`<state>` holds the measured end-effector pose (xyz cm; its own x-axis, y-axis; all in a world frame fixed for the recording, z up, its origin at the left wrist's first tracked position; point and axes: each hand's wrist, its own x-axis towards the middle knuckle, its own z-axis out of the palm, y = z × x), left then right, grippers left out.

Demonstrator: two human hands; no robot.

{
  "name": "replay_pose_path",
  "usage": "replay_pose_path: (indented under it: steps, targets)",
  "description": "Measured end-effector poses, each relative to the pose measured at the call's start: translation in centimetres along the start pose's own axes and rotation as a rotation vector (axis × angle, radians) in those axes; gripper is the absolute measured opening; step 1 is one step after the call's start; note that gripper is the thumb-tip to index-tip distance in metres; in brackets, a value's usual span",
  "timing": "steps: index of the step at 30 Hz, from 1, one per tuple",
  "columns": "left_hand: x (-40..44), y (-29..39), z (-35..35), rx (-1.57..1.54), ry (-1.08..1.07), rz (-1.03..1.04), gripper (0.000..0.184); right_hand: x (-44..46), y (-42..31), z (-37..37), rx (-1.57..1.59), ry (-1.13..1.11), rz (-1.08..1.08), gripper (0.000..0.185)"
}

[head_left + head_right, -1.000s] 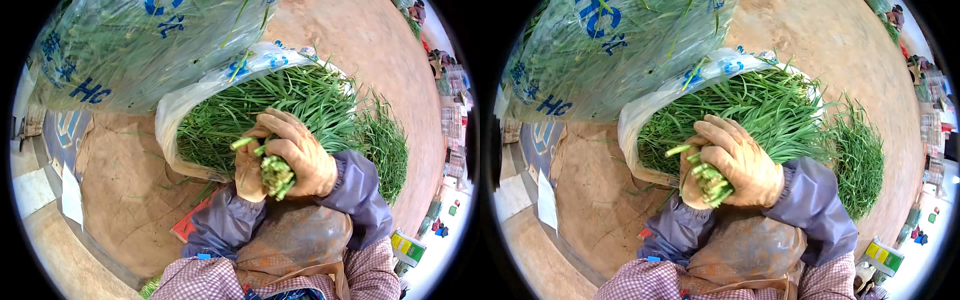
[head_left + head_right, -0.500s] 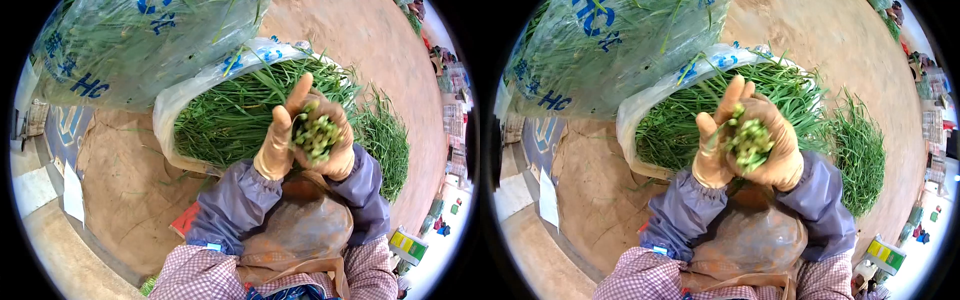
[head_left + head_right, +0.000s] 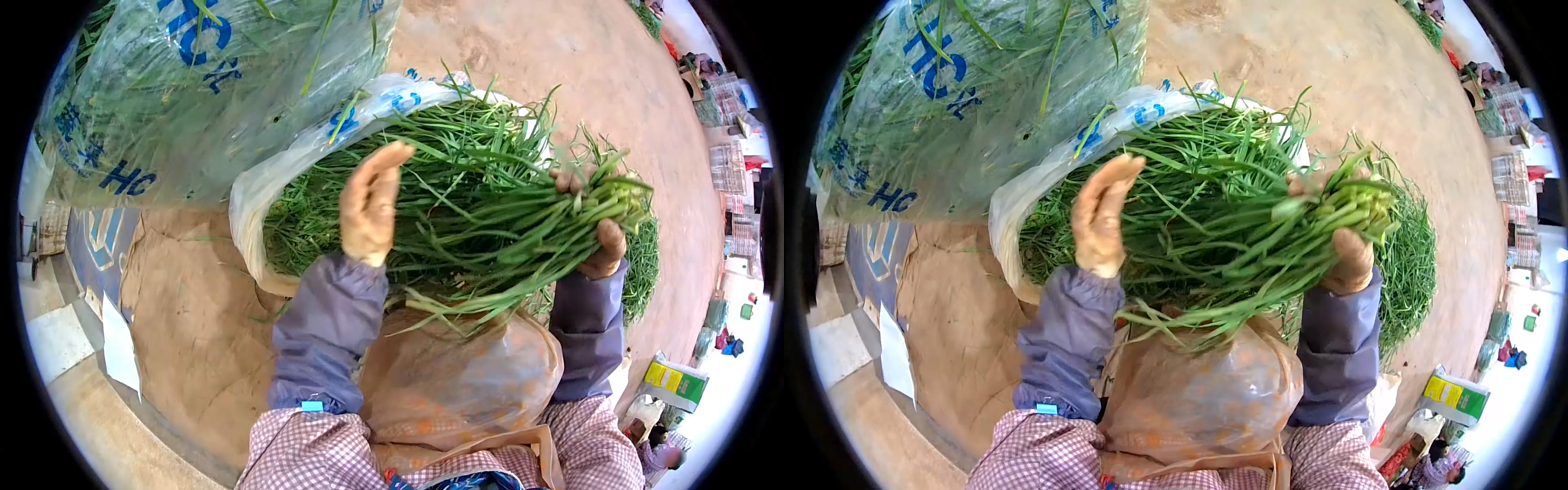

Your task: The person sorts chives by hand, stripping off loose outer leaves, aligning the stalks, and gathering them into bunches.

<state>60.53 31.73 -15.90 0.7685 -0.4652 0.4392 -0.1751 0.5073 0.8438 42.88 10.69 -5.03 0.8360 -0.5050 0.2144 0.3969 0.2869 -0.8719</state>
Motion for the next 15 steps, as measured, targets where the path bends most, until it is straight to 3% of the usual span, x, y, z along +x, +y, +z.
replay_pose_path:
  steps: [3, 5, 6, 7, 9, 13, 14, 15]
  targets:
    - [4.5, -0.6, 4.5, -0.063, -0.343, 0.091, 0.078, -0.8, -0.8, 1.5, -0.123, -0.091, 0.088, 0.064]
    - [6.8, 0.3, 7.0, 0.023, -0.660, -0.172, 0.040, -0.7, -0.3, 1.8, -0.141, -0.217, 0.032, 0.058]
    - [6.7, -3.0, 8.4, -0.129, -0.868, -0.423, 0.040, -0.9, -0.4, 2.3, -0.096, -0.219, 0.057, 0.057]
    - [7.0, -3.3, 9.2, 0.208, -1.107, -0.348, 0.042, -1.0, -0.5, 2.7, -0.051, -0.220, 0.082, 0.056]
    - [5.8, -5.9, 9.6, 0.462, -1.203, -0.198, 0.043, -1.5, -0.3, 2.4, -0.076, -0.254, 0.087, 0.055]
    - [6.7, -6.6, 9.3, 0.497, -1.246, -0.275, 0.036, -2.3, -1.7, 2.4, -0.229, -0.333, -0.041, 0.053]
    - [6.6, -7.0, 9.1, 0.518, -1.177, -0.272, 0.035, -2.8, -2.5, 3.3, -0.269, -0.242, -0.095, 0.054]
    - [6.1, -7.6, 8.7, 0.525, -1.063, -0.107, 0.033, -3.3, -2.9, 3.9, -0.309, -0.148, -0.150, 0.055]
